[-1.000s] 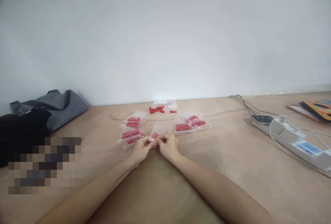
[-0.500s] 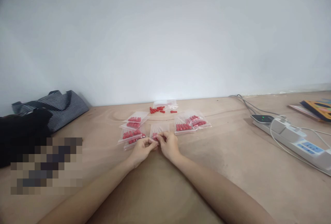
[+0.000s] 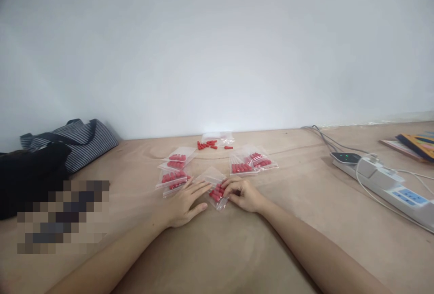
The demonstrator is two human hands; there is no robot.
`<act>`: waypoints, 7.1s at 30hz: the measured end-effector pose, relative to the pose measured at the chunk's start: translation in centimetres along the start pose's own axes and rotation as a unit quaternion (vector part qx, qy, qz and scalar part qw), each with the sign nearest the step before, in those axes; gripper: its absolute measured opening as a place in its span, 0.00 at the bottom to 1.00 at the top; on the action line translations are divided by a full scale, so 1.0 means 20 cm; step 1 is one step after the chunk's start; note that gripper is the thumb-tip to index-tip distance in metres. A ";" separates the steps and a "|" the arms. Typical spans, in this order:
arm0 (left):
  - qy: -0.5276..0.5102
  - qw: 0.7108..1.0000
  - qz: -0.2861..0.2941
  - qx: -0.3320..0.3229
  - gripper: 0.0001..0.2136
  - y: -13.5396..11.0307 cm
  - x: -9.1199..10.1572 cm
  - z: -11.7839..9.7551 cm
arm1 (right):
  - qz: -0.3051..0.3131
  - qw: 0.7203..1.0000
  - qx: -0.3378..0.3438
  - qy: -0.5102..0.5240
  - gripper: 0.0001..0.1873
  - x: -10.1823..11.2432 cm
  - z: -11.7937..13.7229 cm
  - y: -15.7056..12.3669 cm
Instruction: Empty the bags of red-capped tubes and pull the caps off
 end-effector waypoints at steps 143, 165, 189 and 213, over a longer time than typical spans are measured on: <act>-0.120 0.986 -0.096 0.058 0.09 -0.16 0.04 0.18 | 0.041 0.980 -0.075 -0.177 0.07 -0.10 0.11 0.12; -0.119 0.986 -0.104 0.056 0.09 -0.18 0.05 0.18 | 0.050 0.987 -0.032 -0.148 0.11 -0.08 0.12 0.09; -0.101 0.983 -0.115 0.101 0.09 -0.27 0.09 0.28 | -0.219 0.947 -0.138 -0.190 0.08 0.16 -0.10 -0.05; -0.089 0.986 -0.120 0.078 0.10 -0.24 0.07 0.25 | -0.204 0.939 -0.203 -0.190 0.09 0.06 -0.11 0.06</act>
Point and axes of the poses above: each hand's wrist, its own y-axis towards the middle knuckle, its own x-axis out of the back of the hand, z = x × y, the point moved 6 cm from there along y, towards the middle knuckle, and after that the axes turned 12 degrees about z, right-handed, at the moved point
